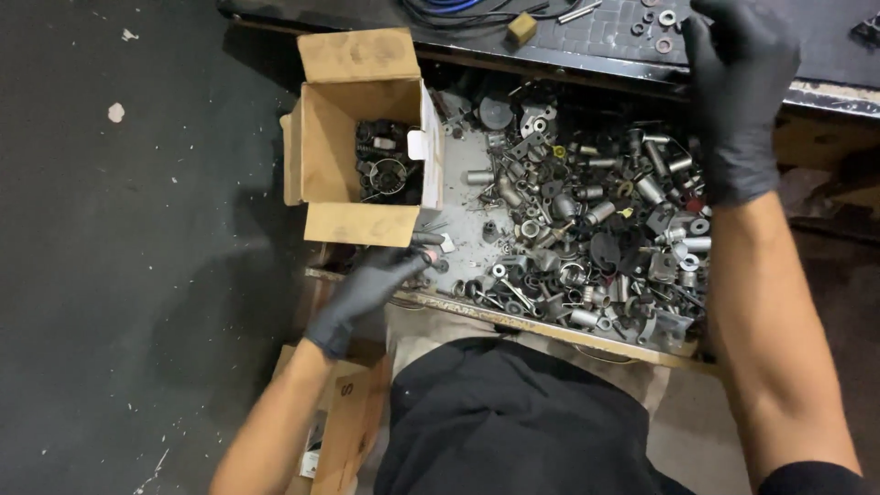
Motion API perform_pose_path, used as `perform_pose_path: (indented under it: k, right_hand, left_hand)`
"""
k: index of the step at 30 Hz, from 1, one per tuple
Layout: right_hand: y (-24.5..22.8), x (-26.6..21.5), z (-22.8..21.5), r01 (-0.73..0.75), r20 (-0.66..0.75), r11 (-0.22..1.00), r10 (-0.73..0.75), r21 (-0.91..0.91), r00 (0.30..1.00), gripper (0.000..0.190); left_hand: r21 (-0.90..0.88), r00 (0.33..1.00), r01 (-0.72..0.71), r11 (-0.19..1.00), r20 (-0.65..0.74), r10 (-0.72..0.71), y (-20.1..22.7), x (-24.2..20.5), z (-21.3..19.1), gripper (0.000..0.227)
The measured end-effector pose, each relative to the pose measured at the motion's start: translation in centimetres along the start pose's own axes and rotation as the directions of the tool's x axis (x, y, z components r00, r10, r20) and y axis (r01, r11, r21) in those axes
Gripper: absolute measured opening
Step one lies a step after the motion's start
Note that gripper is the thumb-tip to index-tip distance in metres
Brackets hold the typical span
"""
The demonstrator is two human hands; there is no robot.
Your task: The person sorts through a drawer full of mixed metal hardware, picking up various small parts like nuts, bolts, and washers. They place some items into a cardboard box and others onto a workbench, occasionally wiping parts with a cloth.
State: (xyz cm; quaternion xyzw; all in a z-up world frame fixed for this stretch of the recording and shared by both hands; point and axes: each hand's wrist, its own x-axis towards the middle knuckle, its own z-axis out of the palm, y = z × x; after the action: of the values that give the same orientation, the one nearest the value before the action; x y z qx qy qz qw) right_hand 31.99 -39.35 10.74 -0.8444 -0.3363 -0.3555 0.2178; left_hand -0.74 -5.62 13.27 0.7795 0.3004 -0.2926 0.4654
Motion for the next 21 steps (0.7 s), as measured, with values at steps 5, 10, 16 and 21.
perform_pose_path:
  k: [5, 10, 16, 21]
  right_hand:
    - [-8.1, -1.1, -3.3, -0.043, -0.008, 0.907, 0.051, 0.419, 0.999, 0.011]
    - [-16.2, -2.9, -2.2, -0.082, 0.224, 0.822, -0.057, 0.563, 0.973, 0.005]
    - [-23.2, -2.6, -0.8, -0.408, 0.871, 0.806, -0.249, 0.429, 0.424, 0.027]
    - [-23.6, -10.2, 6.3, -0.166, 0.861, 0.880, -0.369, 0.445, 0.351, 0.024]
  left_hand:
    - [-0.099, 0.909, -0.413, 0.905, 0.020, 0.417, -0.3, 1.4, -0.4, 0.057]
    - [-0.119, 0.928, -0.367, 0.923, 0.023, 0.372, -0.3, 2.8, -0.3, 0.058]
    - [-0.133, 0.942, -0.327, 0.936, 0.035, 0.334, -0.9, 3.8, -0.8, 0.059]
    - [-0.137, 0.949, -0.295, 0.946, 0.072, 0.306, -0.6, 5.7, -1.1, 0.059]
